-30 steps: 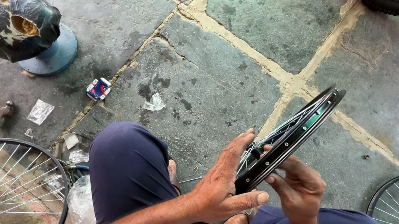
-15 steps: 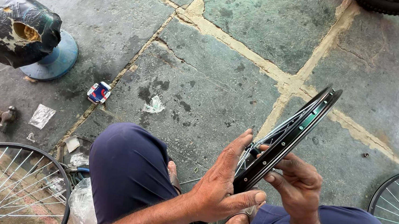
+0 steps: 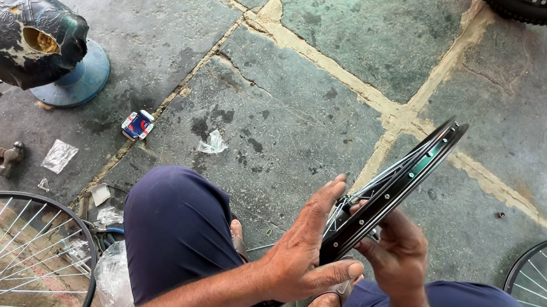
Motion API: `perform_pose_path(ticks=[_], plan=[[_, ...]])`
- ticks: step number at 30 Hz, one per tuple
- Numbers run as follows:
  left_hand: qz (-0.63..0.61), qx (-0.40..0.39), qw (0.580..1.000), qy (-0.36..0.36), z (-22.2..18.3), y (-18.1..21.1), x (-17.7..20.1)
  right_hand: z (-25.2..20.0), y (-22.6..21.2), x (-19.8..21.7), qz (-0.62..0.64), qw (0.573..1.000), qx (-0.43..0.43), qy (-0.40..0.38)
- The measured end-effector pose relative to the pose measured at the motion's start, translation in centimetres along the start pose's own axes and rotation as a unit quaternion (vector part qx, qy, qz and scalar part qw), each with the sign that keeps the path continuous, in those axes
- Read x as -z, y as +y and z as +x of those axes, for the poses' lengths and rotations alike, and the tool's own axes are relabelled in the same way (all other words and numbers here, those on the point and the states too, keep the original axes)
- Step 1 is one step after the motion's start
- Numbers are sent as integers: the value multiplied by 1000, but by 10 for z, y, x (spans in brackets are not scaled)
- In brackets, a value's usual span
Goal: The person places small silver nipples into the holes of a bicycle rim by hand and then rotates the rim to work on the next section.
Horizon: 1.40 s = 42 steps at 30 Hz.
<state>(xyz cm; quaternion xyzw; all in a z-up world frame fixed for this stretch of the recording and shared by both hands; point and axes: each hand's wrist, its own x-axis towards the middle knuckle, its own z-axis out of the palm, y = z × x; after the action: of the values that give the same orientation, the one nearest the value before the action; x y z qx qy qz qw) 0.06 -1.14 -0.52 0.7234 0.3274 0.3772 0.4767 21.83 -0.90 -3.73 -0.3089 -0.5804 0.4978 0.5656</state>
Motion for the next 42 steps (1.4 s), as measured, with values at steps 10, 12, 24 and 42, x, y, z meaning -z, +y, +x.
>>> perform_pose_path(ticks=[10,12,24,42], plan=[[-95,40,992,-72,89,24,22,-1,-17,-18,-392,913,-4,113],[-124,15,991,-51,78,25,27,1,-16,-12,-387,912,-5,136],[-24,-37,999,0,3,11,17,5,19,8,23,992,-117,42],[-21,-19,1000,12,16,6,9,7,-7,-12,-7,994,-89,63]])
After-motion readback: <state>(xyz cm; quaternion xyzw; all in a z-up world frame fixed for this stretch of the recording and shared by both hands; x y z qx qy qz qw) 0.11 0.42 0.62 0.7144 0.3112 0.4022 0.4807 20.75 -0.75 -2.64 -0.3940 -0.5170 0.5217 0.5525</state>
